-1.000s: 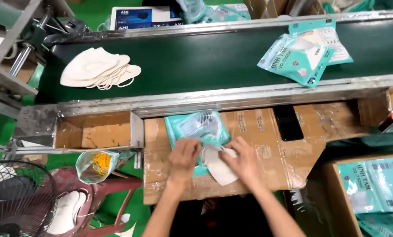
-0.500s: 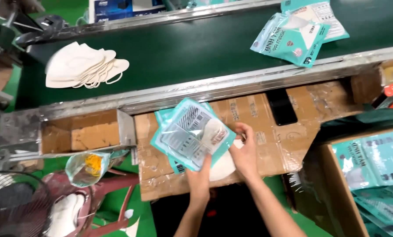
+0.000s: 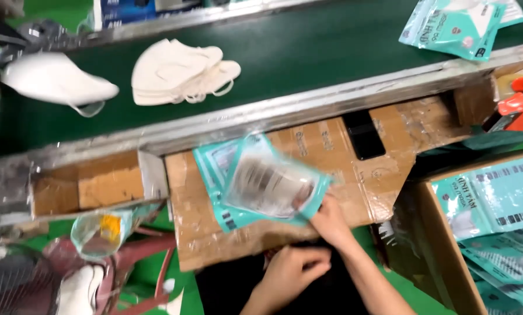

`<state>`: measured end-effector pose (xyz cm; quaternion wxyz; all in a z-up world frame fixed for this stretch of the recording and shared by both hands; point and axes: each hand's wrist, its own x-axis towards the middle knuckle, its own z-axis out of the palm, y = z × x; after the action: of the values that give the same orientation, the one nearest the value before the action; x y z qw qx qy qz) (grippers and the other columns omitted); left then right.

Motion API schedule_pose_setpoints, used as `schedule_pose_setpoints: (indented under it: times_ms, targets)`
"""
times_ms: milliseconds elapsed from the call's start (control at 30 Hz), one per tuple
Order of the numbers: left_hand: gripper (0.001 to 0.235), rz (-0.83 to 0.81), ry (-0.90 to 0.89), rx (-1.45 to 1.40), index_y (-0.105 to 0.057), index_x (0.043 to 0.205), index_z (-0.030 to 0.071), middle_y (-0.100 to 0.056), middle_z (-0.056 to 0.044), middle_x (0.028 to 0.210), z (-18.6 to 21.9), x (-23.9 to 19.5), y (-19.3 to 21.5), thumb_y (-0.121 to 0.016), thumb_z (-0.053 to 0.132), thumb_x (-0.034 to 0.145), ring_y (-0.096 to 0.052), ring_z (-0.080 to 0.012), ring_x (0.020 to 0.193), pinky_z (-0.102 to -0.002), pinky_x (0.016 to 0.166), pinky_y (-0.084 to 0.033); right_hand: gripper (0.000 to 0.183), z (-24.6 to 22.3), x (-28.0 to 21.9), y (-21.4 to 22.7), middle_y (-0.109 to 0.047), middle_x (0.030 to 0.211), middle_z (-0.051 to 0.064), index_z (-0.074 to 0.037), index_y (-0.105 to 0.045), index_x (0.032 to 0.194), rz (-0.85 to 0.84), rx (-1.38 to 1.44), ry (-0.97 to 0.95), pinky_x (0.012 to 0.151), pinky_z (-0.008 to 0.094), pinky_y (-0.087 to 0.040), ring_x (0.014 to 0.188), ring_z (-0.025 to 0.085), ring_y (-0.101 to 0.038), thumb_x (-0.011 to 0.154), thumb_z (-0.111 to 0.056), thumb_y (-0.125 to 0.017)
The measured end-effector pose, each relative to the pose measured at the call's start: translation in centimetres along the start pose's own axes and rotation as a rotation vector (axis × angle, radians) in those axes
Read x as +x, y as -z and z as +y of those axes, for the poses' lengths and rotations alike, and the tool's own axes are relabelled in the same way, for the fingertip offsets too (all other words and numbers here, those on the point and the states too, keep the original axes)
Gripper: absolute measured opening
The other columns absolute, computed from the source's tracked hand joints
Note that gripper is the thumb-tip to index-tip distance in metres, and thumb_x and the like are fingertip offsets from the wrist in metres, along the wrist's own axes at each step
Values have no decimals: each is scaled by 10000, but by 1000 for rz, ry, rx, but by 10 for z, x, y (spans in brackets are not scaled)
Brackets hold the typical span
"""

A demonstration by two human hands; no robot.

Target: Manually counting and packing protective masks into plastic pouches at a conveyor belt.

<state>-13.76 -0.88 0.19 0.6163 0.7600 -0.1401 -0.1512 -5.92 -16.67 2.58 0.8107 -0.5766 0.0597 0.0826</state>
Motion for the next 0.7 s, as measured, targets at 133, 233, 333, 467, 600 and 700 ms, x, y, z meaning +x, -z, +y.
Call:
schedule_pose_setpoints:
  times_ms: [133,233,333,467,600,700]
  targets:
    - [425,604,-524,684,-681,1194,-69,-703,-215,1228,151,18,73,-761,97,812,-687,-448,1103,-469,940,-534,327,-46,-17,2,-750,949,77,-9,-711,1117,-52,-758,268,705,333,-592,829,198,-741,813,-71,-814]
    - [249,371,-505,400,-733,1084,-3,-758,-122,1115,144,32,96,-784,59,848,-762,-344,983,-406,872,-591,368,-57,-29,-9,-727,930,63,-45,-683,1111,-147,-946,606,744,314,-563,835,234,-732,770,-82,-819]
    - [208,640,-550,208,-726,1112,-6,-772,-115,1108,125,25,83,-720,-23,905,-785,-287,977,-383,905,-615,360,-97,-32,-44,-684,982,104,-12,-649,1122,79,-928,853,811,325,-528,872,291,-680,776,-35,-746]
    - [160,820,-191,-174,-723,1057,-70,-741,-140,985,74,13,66,-671,-54,906,-642,-135,769,-294,685,-527,314,-59,-21,-17,-661,1057,63,19,-612,1170,258,-547,636,849,288,-516,945,205,-642,861,-1,-665]
    - [148,805,-122,7,-728,1033,-58,-668,-97,788,78,11,68,-673,-23,900,-571,-91,672,-253,612,-450,115,-30,-11,11,-682,942,18,21,-658,1084,172,-52,216,741,240,-497,830,88,-622,973,-9,-666]
    - [104,806,-201,79,-708,982,-59,-715,-81,850,87,8,69,-652,-19,905,-637,-96,723,-252,643,-499,61,-32,-14,6,-694,898,37,19,-679,1029,140,40,123,707,240,-502,780,85,-626,976,-11,-668]
